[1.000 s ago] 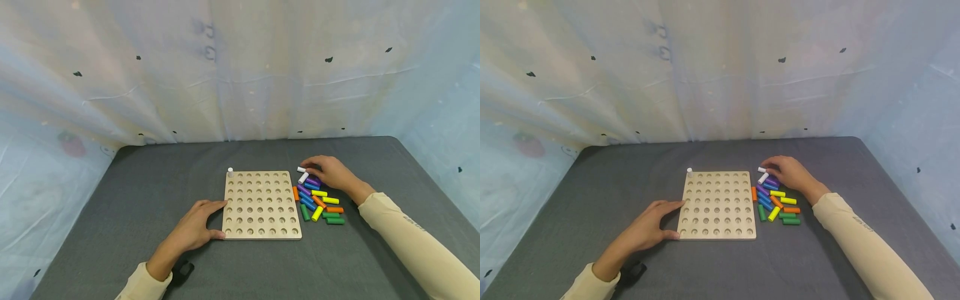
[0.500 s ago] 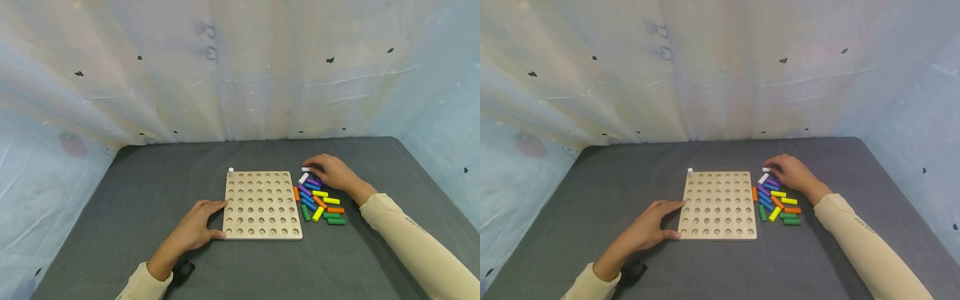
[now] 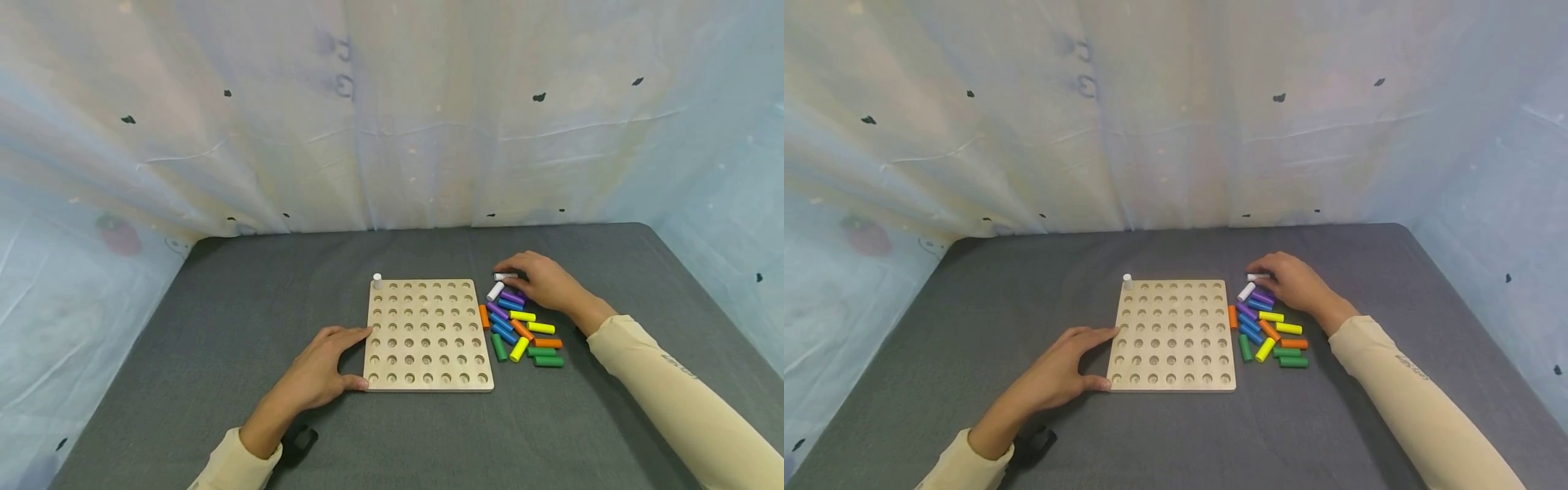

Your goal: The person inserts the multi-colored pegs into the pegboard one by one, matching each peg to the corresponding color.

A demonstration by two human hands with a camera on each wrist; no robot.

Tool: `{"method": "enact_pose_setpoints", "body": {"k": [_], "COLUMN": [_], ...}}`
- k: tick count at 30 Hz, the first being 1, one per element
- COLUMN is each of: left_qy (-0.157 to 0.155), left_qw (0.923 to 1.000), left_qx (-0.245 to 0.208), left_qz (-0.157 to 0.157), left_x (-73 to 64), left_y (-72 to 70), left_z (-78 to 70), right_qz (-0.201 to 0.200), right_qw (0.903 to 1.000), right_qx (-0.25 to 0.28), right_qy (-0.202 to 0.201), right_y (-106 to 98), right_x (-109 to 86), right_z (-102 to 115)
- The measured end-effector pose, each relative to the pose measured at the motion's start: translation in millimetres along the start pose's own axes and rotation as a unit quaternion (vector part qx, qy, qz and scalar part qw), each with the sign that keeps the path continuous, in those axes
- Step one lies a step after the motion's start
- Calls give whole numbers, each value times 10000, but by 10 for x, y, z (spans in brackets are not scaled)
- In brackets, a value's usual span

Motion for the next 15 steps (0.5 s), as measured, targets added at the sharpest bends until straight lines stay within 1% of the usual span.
{"method": "enact_pose_setpoints", "body": {"k": [4, 10, 15], "left_qy": [8, 24, 33], "left_qw": [10000, 10000, 10000], "left_qx": [-8, 6, 18], "left_qz": [6, 6, 26], "left_x": [-1, 3, 2], "left_y": [1, 6, 5], "left_z": [-1, 7, 5], "right_qz": [-44, -222, -288], "right_qw": [10000, 9993, 9993], "right_qx": [46, 97, 125], "right_qy": [-61, -271, -179], "right_y": [-7, -37, -56], "right_x": [-4, -8, -11], "right_z": [13, 57, 45]}}
Point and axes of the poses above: each hand's wrist, its own x-axis towards the middle knuckle, its own y-axis out of the palm, z = x × y, the point moved 9 cm from there along x, towards the middle knuckle, and after that the axes turned 12 degrees about x, right-handed, at the moved point
